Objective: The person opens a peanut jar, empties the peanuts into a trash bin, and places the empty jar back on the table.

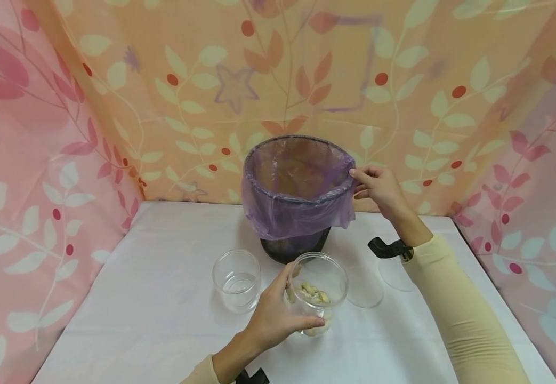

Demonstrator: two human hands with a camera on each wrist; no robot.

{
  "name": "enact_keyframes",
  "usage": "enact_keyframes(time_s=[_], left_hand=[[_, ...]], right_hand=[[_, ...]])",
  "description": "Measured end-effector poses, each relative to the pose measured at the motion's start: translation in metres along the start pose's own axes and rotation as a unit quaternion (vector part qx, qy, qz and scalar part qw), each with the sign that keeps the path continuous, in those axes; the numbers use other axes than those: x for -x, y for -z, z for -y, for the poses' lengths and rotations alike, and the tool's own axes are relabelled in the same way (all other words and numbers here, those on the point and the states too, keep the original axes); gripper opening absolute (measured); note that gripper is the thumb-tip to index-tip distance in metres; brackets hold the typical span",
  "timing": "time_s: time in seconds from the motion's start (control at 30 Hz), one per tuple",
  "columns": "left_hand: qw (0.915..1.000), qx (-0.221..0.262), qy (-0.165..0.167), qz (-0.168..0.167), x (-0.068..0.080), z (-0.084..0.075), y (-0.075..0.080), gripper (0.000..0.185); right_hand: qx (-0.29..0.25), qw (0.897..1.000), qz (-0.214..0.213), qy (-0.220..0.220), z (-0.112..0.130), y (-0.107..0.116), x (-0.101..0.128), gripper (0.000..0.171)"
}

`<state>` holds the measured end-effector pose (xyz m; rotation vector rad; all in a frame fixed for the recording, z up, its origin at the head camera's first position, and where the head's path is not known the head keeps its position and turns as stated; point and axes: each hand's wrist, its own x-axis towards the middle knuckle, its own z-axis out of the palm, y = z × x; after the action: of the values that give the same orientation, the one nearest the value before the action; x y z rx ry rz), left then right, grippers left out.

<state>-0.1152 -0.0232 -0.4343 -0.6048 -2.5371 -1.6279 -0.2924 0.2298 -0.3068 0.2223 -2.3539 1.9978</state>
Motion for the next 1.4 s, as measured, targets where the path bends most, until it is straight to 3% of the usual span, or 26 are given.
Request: enact_keyframes(time_s=[0.3, 0.47, 0.63, 0.83, 1.0, 1.2, 1.4], left_hand=[[0.9985, 0.019, -0.044, 0.024, 0.001, -0.028, 0.033, 0.103], [0.9958, 0.033, -0.075, 0.042, -0.004, -0.041, 0.06, 0.108], [0.9953, 0.015, -0.09, 0.033, -0.015, -0.05, 0.091, 0.111], [0.9953, 0.042, -0.087, 0.014, -0.036, -0.051, 0.131, 0.103], [0.9949, 0.064, -0.078, -0.003, -0.062, -0.055, 0.157, 0.095], [0.9958, 0.073, -0.055, -0.011, -0.097, -0.075, 0.184, 0.086], [0.9962, 0.082, -0.022, -0.02, -0.118, -0.09, 0.217, 0.077]], right_hand=[[-0.033, 0.999, -0.014, 0.0, -0.002, 0.0, 0.0, 0.013], [-0.05, 0.999, -0.02, -0.003, -0.005, -0.003, 0.001, 0.012], [-0.049, 0.999, -0.018, -0.007, -0.006, -0.006, 0.001, 0.012], [-0.054, 0.998, -0.015, -0.013, -0.009, -0.009, 0.002, 0.012], [-0.035, 0.999, -0.021, -0.002, -0.011, -0.008, 0.002, 0.012], [-0.025, 0.999, -0.034, 0.002, -0.009, -0.007, -0.001, 0.012], [-0.035, 0.999, -0.035, -0.004, -0.007, -0.007, -0.001, 0.012]])
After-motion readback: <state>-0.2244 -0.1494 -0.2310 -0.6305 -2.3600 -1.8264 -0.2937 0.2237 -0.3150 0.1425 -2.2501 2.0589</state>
